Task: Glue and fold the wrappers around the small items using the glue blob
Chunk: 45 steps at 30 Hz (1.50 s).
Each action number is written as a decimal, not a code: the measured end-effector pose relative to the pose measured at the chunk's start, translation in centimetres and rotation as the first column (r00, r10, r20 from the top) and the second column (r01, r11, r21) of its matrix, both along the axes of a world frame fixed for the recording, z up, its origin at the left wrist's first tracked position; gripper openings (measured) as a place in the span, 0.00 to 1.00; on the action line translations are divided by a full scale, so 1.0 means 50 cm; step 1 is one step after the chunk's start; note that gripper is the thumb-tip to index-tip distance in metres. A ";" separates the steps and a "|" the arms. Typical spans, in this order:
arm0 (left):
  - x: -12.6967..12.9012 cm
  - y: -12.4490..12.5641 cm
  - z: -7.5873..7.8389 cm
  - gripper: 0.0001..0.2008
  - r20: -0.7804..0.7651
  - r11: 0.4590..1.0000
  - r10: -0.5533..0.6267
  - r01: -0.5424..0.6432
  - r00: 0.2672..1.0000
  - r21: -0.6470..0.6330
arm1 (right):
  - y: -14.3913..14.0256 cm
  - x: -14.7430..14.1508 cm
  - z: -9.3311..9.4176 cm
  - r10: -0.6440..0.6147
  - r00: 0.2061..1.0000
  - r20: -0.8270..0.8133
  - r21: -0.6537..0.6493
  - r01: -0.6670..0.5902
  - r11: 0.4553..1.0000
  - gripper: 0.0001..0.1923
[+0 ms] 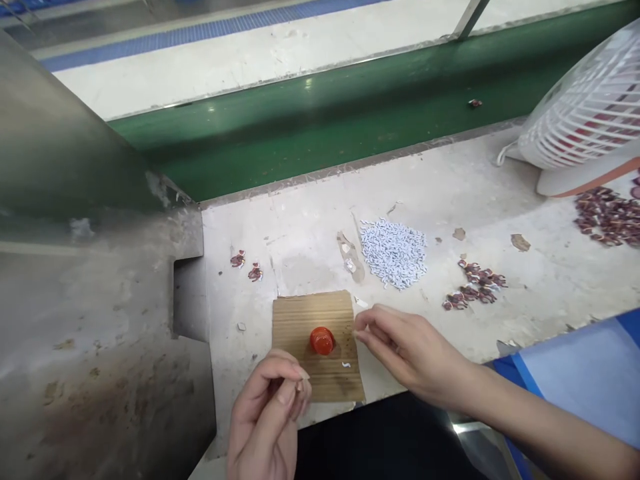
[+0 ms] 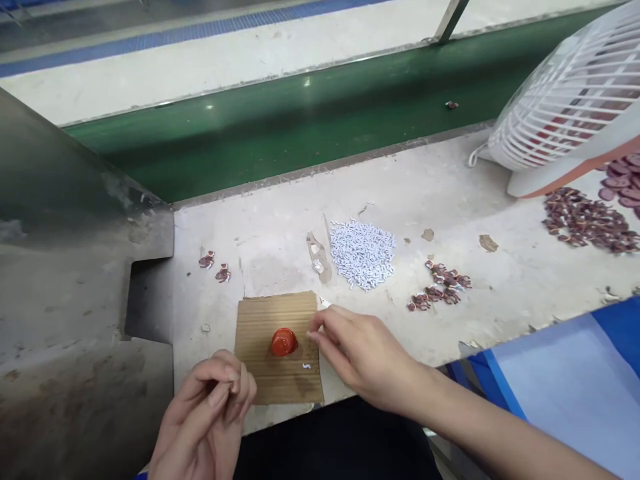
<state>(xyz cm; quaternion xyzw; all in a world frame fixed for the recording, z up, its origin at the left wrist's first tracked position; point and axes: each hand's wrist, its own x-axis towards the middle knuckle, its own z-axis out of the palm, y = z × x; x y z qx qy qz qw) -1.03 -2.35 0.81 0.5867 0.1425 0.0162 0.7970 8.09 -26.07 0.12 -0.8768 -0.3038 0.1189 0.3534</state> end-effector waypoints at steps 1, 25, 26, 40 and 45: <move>-0.002 0.001 -0.004 0.09 0.049 0.975 -0.007 -0.004 0.999 0.222 | -0.003 -0.006 -0.006 -0.016 1.000 0.016 0.007 0.016 1.000 0.07; -0.013 0.002 -0.092 0.04 0.122 0.224 -0.436 -0.024 0.892 0.974 | 0.051 -0.077 -0.052 0.342 0.902 0.264 -0.499 -0.176 0.849 0.20; -0.014 0.002 -0.093 0.05 0.123 0.230 -0.433 -0.022 0.893 0.973 | 0.051 -0.072 -0.049 0.370 0.888 0.271 -0.521 -0.188 0.833 0.19; -0.024 0.004 -0.114 0.07 0.128 0.274 -0.397 -0.016 0.909 0.962 | 0.061 -0.026 -0.022 0.491 0.863 0.119 -0.546 -0.356 0.759 0.09; -0.021 -0.018 -0.120 0.08 0.151 0.298 -0.374 -0.036 0.915 0.954 | 0.009 -0.013 0.031 0.169 0.983 -0.075 -0.185 -0.180 0.966 0.14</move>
